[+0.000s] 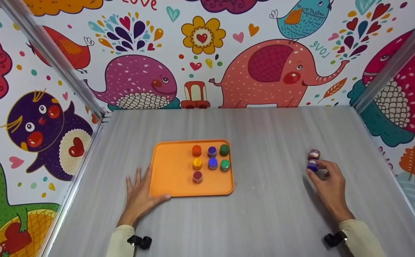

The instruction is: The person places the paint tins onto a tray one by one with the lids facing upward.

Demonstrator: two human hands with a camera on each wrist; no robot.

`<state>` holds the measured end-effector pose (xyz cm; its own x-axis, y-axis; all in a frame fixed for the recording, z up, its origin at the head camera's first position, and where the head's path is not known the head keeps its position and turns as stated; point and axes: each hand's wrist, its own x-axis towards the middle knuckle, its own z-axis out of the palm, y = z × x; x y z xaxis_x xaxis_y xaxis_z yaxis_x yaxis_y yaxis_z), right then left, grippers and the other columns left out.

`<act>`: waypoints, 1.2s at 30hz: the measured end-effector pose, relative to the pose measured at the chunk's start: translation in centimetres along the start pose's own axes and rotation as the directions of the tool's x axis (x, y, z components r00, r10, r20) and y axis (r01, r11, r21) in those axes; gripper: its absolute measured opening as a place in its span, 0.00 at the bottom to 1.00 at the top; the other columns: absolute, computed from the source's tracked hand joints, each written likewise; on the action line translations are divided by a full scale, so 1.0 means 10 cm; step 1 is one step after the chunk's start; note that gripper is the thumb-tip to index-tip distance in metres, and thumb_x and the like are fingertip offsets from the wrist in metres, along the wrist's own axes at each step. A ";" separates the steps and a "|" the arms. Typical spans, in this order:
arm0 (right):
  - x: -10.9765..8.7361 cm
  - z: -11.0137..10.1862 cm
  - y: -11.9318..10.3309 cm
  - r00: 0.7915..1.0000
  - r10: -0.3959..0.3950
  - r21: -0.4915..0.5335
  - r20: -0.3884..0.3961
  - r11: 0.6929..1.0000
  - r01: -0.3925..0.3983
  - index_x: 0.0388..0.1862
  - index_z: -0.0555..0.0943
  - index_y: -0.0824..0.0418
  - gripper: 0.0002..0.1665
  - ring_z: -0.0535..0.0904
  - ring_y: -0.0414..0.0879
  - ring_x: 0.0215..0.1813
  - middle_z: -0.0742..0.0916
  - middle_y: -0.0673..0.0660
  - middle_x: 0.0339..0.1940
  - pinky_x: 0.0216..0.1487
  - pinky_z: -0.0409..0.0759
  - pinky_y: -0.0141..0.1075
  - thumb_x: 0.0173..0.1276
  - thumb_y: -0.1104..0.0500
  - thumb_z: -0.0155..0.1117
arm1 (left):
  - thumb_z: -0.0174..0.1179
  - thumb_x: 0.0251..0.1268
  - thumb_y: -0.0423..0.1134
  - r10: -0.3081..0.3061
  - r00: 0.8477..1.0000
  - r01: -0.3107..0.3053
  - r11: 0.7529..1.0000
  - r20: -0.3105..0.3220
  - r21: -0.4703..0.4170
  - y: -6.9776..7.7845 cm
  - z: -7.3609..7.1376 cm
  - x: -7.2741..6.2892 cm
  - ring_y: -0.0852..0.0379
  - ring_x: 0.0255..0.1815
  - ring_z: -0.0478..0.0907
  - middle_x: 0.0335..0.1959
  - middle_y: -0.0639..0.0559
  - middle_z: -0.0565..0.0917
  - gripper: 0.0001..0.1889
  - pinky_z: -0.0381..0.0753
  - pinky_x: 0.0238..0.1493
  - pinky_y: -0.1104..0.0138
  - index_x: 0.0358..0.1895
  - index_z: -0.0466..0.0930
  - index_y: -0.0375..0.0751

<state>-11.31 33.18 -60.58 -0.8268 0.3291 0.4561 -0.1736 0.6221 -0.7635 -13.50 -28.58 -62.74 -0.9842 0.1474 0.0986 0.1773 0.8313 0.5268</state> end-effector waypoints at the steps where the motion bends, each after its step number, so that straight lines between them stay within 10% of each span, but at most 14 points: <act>1: 0.01 -0.01 0.02 1.000 0.016 -0.015 0.002 1.000 -0.016 0.58 0.87 0.72 0.24 0.78 0.49 0.49 0.87 0.67 0.51 0.48 0.70 0.34 0.63 0.73 0.82 | 0.78 0.50 0.73 0.001 1.000 -0.001 1.000 -0.001 -0.001 0.00 0.00 0.00 0.26 0.91 0.38 0.89 0.30 0.55 0.73 0.23 0.83 0.30 0.90 0.50 0.33; 19: 0.06 0.03 0.11 0.957 0.276 -0.191 0.092 0.948 -0.255 0.73 0.74 0.74 0.42 0.72 0.64 0.63 0.80 0.72 0.63 0.63 0.69 0.55 0.72 0.50 0.81 | 0.79 0.51 0.71 -0.012 1.000 0.012 0.999 0.005 -0.041 0.01 -0.01 0.00 0.27 0.91 0.36 0.89 0.30 0.53 0.72 0.21 0.83 0.31 0.90 0.50 0.34; 36: 0.08 0.08 0.13 0.985 0.158 -0.254 0.066 0.957 -0.137 0.65 0.80 0.78 0.32 0.75 0.71 0.57 0.85 0.78 0.56 0.58 0.68 0.59 0.66 0.64 0.76 | 0.79 0.50 0.73 -0.016 1.000 0.017 0.999 0.005 -0.030 0.01 -0.02 -0.01 0.28 0.92 0.37 0.90 0.31 0.54 0.73 0.22 0.84 0.32 0.90 0.50 0.36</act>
<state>-12.62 33.69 -61.60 -0.8773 0.3757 0.2985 0.0827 0.7311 -0.6772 -13.39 -28.57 -62.53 -0.9869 0.1365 0.0854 0.1609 0.8174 0.5531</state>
